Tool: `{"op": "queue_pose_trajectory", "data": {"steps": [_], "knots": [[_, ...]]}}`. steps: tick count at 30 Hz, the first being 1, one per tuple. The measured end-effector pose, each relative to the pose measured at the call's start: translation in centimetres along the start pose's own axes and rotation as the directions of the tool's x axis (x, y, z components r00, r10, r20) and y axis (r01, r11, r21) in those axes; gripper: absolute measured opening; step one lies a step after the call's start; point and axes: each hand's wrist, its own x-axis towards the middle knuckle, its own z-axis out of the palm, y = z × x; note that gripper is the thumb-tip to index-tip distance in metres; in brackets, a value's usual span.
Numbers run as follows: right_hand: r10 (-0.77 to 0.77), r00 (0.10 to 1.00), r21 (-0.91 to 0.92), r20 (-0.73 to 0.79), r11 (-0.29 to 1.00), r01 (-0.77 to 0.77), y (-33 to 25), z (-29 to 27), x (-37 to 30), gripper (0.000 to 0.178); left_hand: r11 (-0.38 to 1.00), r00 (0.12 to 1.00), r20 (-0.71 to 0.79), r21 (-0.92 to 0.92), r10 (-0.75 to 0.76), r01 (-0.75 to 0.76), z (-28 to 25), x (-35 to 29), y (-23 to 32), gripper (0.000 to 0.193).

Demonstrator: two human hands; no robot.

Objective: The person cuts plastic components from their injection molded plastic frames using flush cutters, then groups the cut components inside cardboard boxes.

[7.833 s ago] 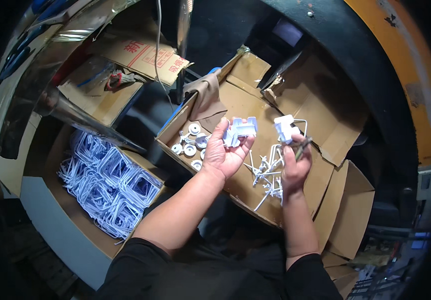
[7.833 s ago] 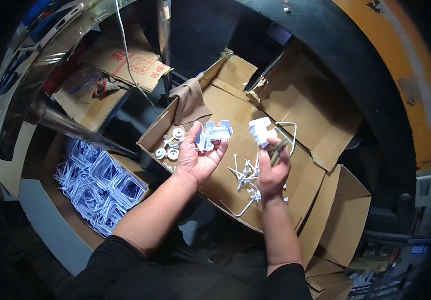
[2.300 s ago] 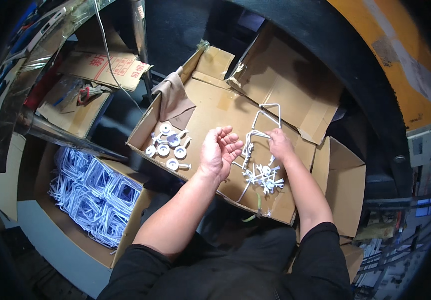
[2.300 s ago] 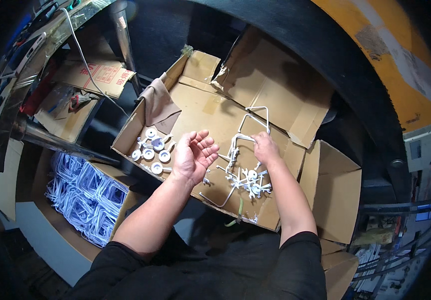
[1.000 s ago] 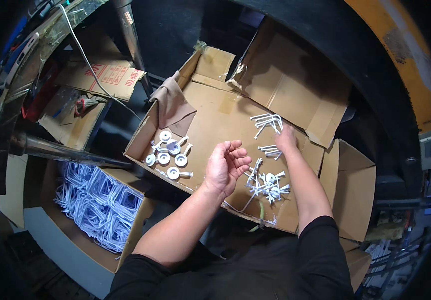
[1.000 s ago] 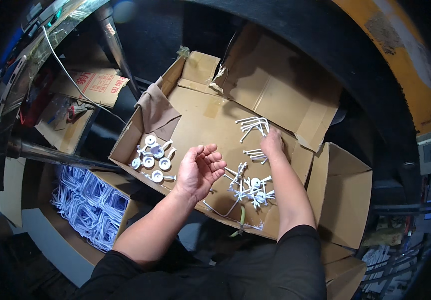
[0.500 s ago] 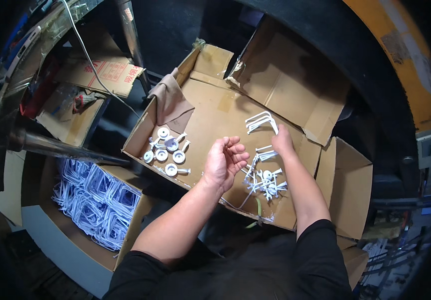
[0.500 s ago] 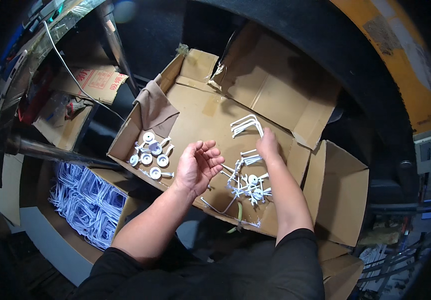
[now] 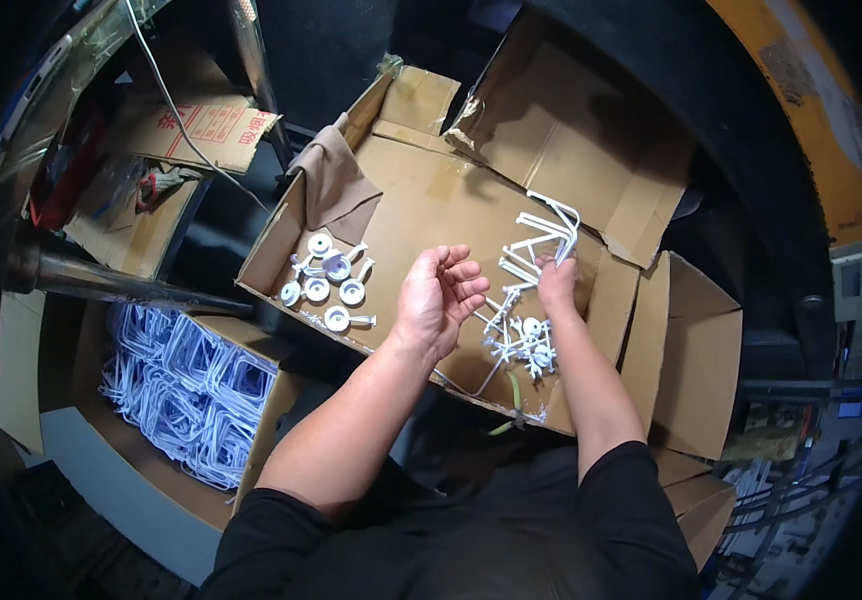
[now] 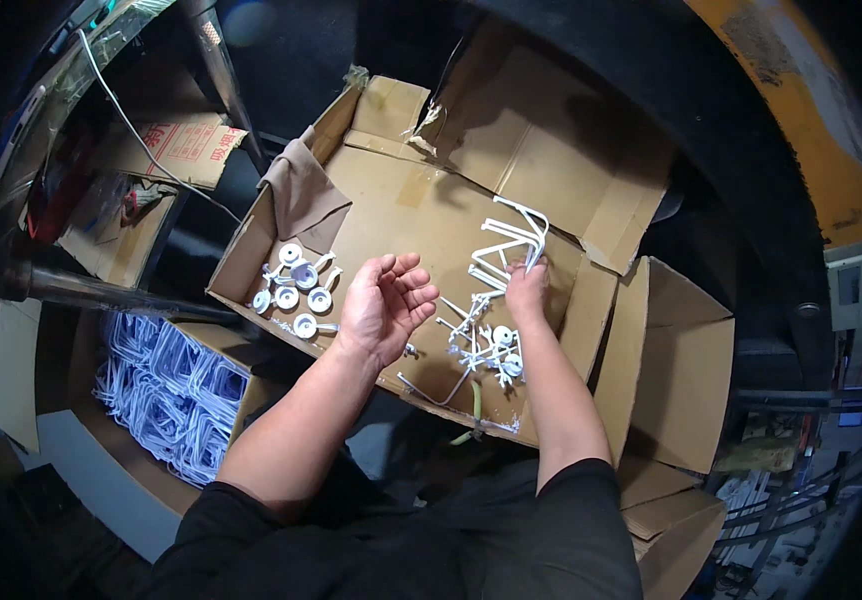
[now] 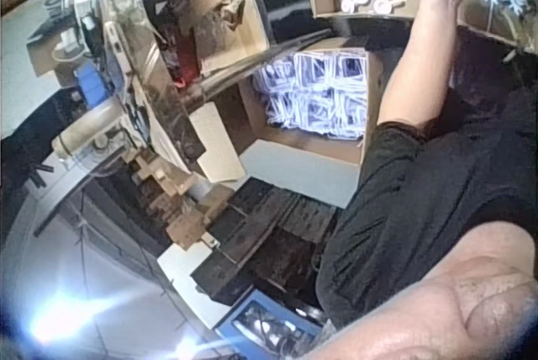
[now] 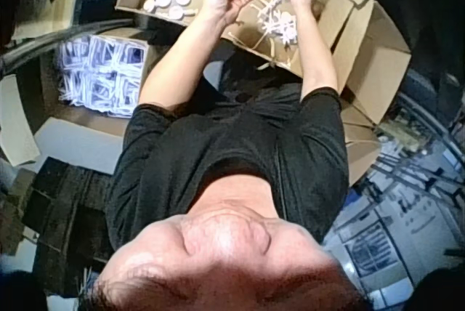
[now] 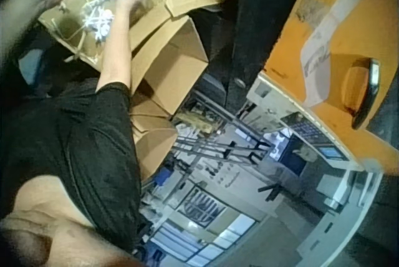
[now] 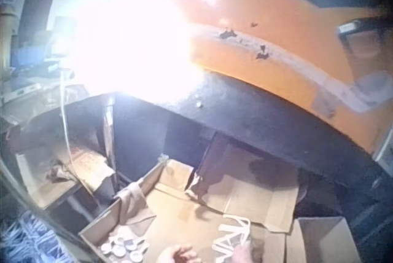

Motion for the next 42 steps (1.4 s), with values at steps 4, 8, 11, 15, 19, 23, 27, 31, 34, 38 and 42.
{"op": "queue_pose_trajectory", "data": {"steps": [4,8,11,15,19,23,27,31,34,38,42], "knots": [[-0.115,0.987,-0.291,0.111,0.946,0.143,-2.6,-0.9,0.7,0.014,0.977,0.994,-0.096,0.209,0.061,-0.04,0.9,-0.3,0.2,0.026],[-0.35,0.855,-0.416,0.383,0.761,0.498,-8.2,-1.9,-2.0,0.016,0.36,0.829,0.244,0.813,0.503,-0.458,0.9,-0.4,-0.3,0.046],[-0.472,0.74,-0.388,0.479,0.642,0.661,-11.7,-2.9,-4.3,0.019,-0.046,0.771,0.413,0.892,0.485,-0.45,2.0,-2.1,0.2,0.07],[-0.627,0.499,-0.239,0.598,0.455,0.858,-16.0,-3.5,-7.6,0.02,-0.395,0.749,0.549,0.823,0.372,-0.408,1.7,-2.8,-0.3,0.073],[-0.666,0.439,-0.178,0.603,0.424,0.888,-17.1,-4.5,-8.9,0.019,-0.292,0.843,0.479,0.866,0.247,-0.406,1.5,-2.5,0.2,0.045],[-0.664,0.514,-0.216,0.543,0.481,0.85,-17.2,-5.4,-9.3,0.016,-0.173,0.854,0.451,0.892,0.261,-0.418,2.1,-2.7,-0.5,0.029],[-0.557,0.745,-0.208,0.367,0.731,0.649,-14.6,-5.6,-9.6,0.019,-0.045,0.833,0.435,0.893,0.342,-0.447,2.3,-2.5,-0.6,0.021],[-0.153,0.924,0.302,0.351,0.952,0.043,-11.8,-4.2,-9.7,0.022,0.355,0.88,0.329,0.822,0.342,-0.445,1.8,-2.4,-0.5,0.02],[0.06,0.844,0.542,0.533,0.741,-0.396,-12.3,-3.5,-10.6,0.017,0.559,0.912,0.32,0.721,0.256,-0.41,2.2,-2.8,-0.1,0.024],[0.062,0.83,0.549,0.554,0.723,-0.42,-11.7,-4.3,-10.2,0.023,0.563,0.895,0.362,0.697,0.26,-0.445,1.9,-1.3,-0.8,0.022],[0.045,0.86,0.398,0.509,0.873,-0.282,-12.2,-4.3,-10.5,0.03,0.728,0.964,0.257,0.65,0.061,-0.22,2.6,-2.3,0.2,0.042]]}}
